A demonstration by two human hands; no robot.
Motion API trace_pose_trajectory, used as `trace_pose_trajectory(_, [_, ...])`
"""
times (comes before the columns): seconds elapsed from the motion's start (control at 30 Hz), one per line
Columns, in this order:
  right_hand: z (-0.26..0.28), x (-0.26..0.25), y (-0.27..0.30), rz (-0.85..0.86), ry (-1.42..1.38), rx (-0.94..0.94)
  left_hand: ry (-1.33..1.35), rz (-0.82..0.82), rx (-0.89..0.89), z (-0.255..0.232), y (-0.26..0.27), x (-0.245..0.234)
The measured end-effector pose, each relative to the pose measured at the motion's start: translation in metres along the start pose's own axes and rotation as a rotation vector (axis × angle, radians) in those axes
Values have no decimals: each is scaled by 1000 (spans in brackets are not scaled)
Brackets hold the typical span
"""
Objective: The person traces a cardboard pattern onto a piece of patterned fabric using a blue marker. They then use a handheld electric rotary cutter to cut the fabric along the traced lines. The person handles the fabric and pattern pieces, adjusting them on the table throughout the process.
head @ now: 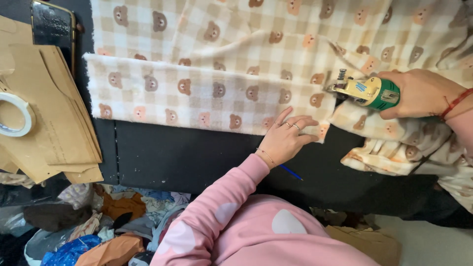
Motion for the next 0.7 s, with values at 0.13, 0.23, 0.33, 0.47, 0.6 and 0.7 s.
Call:
trace_pose_trajectory(0.13, [12, -9, 2, 3, 28, -4, 13, 9, -4, -2, 0, -2])
trace_pose_trajectory(0.23, [2, 1, -4, 63, 139, 13, -9, 43, -32, -10, -9, -8])
trace_pose_trajectory(0.33, [-14, 9, -11, 38, 171, 24, -25, 46, -77, -14, -25, -14])
trace_pose_trajectory(0.47, [-11, 3, -6, 81, 88, 12, -176, 1, -67, -5, -30, -3])
trace_pose_trajectory(0.6, [-13, 5, -13, 17, 103, 13, -290, 32, -19, 5, -28, 7])
trace_pose_trajectory(0.7, [4, -13, -3, 132, 176, 34, -276, 35, -27, 3, -30, 13])
Point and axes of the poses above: each hand's wrist, its own y-axis away from the middle knuckle, its own x-axis out of the palm, z = x × y, the point moved 6 cm from there along -y, towards the middle knuckle, and after that the axes turned 8 degrees about y, right-handed, at the moved point
